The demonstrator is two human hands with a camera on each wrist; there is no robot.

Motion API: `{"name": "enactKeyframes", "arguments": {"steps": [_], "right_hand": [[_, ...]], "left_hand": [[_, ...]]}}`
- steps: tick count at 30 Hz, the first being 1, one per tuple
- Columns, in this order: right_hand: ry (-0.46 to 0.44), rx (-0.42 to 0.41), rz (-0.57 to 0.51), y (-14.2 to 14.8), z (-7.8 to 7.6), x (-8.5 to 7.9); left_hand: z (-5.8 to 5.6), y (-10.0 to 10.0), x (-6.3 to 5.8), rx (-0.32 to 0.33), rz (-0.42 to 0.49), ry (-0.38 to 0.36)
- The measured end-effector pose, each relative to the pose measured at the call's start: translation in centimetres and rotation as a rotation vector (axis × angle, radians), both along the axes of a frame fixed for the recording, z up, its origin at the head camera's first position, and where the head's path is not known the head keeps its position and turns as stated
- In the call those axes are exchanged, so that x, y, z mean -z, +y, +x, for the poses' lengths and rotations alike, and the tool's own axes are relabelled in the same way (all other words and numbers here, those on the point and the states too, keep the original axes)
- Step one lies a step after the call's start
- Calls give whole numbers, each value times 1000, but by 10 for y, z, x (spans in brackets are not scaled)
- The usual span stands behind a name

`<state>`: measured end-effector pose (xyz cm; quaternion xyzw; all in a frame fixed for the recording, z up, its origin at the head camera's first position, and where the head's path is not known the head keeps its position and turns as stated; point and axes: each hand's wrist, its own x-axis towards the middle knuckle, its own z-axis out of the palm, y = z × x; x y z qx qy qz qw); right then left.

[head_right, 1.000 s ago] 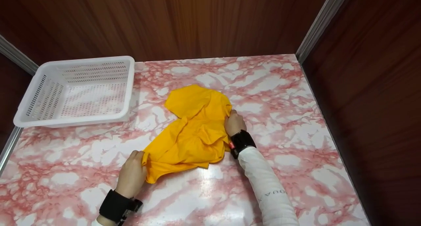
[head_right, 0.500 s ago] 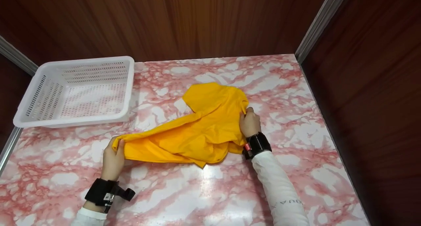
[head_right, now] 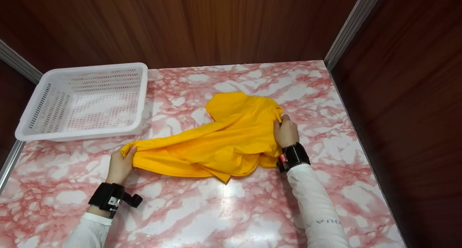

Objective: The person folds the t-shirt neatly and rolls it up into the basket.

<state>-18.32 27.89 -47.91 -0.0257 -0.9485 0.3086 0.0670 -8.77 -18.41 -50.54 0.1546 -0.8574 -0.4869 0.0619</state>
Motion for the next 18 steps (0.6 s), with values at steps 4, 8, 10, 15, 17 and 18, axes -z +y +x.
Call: {"name": "enactKeyframes", "arguments": {"steps": [4,8,10,15,17,18], "right_hand": [[-17,-19,0,6,-4,-5],[-37,-26,5,12,-7,-9],[-48,-31,11,16,-8,-9],[-77,-42,24,25,-12,-6],[-82,-39,27,26,-14,-3],[-81,-36,26,26,-15,-1]], "left_hand": [[-5,-8,0,37,6,-39],[-12,-17,3,40,-7,-58],[-15,-22,5,49,-14,-61],[-21,-25,8,67,-42,-63],[-24,-24,9,50,-62,-57],[-26,-24,10,39,-75,-54]]}}
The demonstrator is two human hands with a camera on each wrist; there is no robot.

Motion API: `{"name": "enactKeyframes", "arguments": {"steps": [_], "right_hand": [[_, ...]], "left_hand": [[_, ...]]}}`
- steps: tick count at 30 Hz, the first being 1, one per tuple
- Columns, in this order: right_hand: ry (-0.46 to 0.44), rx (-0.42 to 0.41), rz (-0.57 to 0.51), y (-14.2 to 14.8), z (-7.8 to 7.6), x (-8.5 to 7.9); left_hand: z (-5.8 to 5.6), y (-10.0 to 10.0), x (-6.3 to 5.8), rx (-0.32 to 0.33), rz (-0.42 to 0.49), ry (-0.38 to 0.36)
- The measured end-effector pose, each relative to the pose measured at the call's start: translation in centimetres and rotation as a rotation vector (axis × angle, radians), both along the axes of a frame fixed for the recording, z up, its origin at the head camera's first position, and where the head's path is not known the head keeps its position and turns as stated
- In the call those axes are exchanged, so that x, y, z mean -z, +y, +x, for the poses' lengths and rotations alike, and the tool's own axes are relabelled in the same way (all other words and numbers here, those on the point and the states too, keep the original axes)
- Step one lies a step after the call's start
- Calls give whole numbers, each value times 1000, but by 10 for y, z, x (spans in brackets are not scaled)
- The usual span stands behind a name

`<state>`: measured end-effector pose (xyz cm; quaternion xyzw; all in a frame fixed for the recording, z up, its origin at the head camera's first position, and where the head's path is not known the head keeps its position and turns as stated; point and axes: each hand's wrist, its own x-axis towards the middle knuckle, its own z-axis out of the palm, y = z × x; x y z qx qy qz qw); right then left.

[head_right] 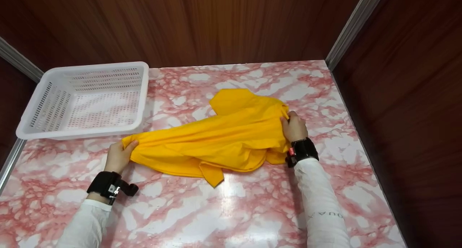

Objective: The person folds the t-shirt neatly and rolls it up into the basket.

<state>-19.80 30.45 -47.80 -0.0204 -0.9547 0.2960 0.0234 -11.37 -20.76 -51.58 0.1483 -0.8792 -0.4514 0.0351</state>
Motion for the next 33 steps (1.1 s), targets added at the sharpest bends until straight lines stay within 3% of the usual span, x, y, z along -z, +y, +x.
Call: {"name": "enactKeyframes", "arguments": {"steps": [8,13,17,21,25,29,33], "right_hand": [[24,3,-16,-6,-3,13],[-119,27,-39,-2,1,14],[-235,56,-66,5,7,12],[-259,85,-56,12,15,10],[-275,113,-38,17,22,9],[-291,139,-53,21,29,7],[-299,191,-74,24,35,5]], "left_hand": [[-10,5,9,-63,-51,107],[-4,3,7,-102,-20,103],[11,0,4,-132,40,69],[35,0,0,-126,63,-15],[60,5,-3,-111,149,-131],[77,18,-3,-54,271,-218],[86,39,-1,29,401,-258]]}}
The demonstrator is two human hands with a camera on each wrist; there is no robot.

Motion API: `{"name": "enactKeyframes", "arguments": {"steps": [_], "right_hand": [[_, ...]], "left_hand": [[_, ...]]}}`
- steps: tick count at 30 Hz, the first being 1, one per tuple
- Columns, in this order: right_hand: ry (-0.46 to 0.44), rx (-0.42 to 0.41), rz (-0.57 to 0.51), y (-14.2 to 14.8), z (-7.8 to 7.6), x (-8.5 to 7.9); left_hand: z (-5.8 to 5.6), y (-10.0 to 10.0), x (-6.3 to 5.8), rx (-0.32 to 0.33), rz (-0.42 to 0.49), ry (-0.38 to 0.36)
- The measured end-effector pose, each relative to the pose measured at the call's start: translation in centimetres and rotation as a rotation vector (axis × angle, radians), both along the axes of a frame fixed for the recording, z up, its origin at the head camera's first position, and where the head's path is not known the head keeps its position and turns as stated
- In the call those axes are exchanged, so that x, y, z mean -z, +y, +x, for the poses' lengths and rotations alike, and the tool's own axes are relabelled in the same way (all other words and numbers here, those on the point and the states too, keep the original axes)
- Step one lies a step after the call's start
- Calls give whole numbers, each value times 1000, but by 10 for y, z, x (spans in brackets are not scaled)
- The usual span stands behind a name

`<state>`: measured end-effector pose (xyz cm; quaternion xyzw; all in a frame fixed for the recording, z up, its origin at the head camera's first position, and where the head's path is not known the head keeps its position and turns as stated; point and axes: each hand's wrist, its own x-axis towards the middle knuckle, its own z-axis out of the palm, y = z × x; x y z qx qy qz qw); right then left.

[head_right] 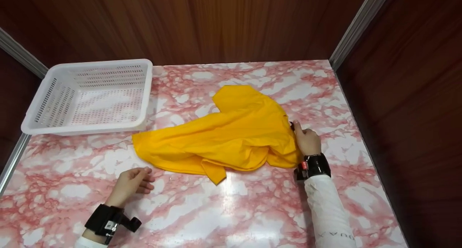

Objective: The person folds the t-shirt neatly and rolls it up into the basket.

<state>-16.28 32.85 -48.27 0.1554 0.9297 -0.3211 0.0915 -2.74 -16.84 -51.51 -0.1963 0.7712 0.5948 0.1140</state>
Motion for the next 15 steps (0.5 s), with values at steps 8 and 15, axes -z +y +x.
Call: {"name": "enactKeyframes", "arguments": {"steps": [8,15], "right_hand": [[8,-42,43,-12,2,4],[44,-94,51,-30,4,11]], "left_hand": [[-11,38,3,39,202,8],[-25,63,5,93,292,4]]}}
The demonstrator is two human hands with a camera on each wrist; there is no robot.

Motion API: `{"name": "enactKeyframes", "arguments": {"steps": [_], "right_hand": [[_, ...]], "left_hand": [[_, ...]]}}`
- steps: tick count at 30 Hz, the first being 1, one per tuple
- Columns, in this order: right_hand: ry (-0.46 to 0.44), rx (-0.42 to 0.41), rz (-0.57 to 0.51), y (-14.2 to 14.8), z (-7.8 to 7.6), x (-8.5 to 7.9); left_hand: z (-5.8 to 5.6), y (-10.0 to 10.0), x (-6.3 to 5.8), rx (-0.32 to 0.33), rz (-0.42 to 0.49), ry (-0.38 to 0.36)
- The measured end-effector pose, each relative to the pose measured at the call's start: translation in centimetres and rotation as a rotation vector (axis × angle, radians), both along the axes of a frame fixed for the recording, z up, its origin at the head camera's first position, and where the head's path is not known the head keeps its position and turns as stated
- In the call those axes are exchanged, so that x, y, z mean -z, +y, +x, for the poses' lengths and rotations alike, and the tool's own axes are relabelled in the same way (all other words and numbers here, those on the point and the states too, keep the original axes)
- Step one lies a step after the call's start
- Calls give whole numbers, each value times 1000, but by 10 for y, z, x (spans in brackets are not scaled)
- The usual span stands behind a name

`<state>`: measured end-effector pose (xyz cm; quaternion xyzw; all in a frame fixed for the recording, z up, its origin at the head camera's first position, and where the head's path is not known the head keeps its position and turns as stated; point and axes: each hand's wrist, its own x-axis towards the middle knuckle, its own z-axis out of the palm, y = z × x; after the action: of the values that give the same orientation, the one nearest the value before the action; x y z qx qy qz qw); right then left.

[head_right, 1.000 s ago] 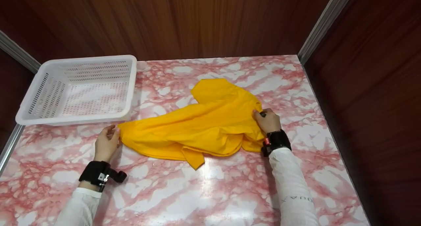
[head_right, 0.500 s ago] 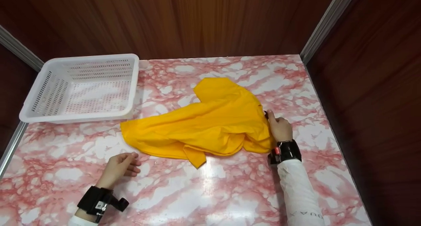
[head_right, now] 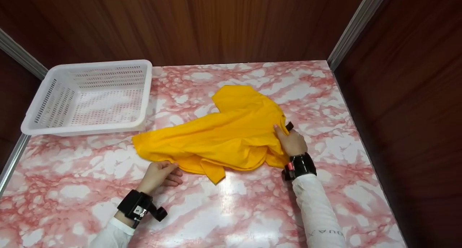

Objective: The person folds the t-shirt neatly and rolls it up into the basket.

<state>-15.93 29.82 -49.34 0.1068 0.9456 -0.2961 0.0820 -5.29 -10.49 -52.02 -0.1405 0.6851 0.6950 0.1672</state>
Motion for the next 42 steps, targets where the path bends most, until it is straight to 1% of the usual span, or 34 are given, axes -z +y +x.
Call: {"name": "enactKeyframes", "arguments": {"steps": [2,6,9,10,12,14,16,18,20,22,23,25,28,30,31,32,35,38,42], "right_hand": [[20,-28,30,-4,0,2],[86,-75,80,-9,0,6],[133,-84,110,-9,-2,6],[137,-83,112,-9,-3,6],[138,-77,112,-9,-5,6],[132,-73,102,-10,-7,6],[116,-78,79,-11,-8,7],[111,-85,58,-14,-9,8],[113,-89,36,-16,-11,9],[118,-84,21,-18,-12,10],[121,-79,13,-19,-13,10],[126,-63,-1,-21,-15,10],[126,-29,-14,-24,-18,9],[124,-10,-19,-26,-21,9],[124,-2,-22,-27,-22,8],[120,9,-25,-28,-23,7],[120,25,-35,-27,-25,6],[126,37,-36,-24,-27,4],[154,61,-30,-13,-27,1]], "left_hand": [[-3,8,1,8,-4,5],[-7,22,3,-21,-58,25],[-10,29,4,-67,-129,74],[-11,31,3,-93,-155,90],[-13,36,2,-155,-156,117],[-16,41,2,-225,-92,132],[-21,45,2,-291,32,126],[-26,50,3,-325,146,114],[-31,53,4,-349,179,91],[-35,56,4,-373,152,73],[-38,57,4,-391,109,67],[-43,59,3,-442,-9,63],[-52,59,2,-509,-202,80],[-58,58,2,-551,-282,97],[-60,57,2,-565,-294,103],[-62,56,3,-578,-284,114],[-66,52,3,-601,-219,133],[-65,44,4,-592,-159,147],[-64,27,4,-570,-152,135]]}}
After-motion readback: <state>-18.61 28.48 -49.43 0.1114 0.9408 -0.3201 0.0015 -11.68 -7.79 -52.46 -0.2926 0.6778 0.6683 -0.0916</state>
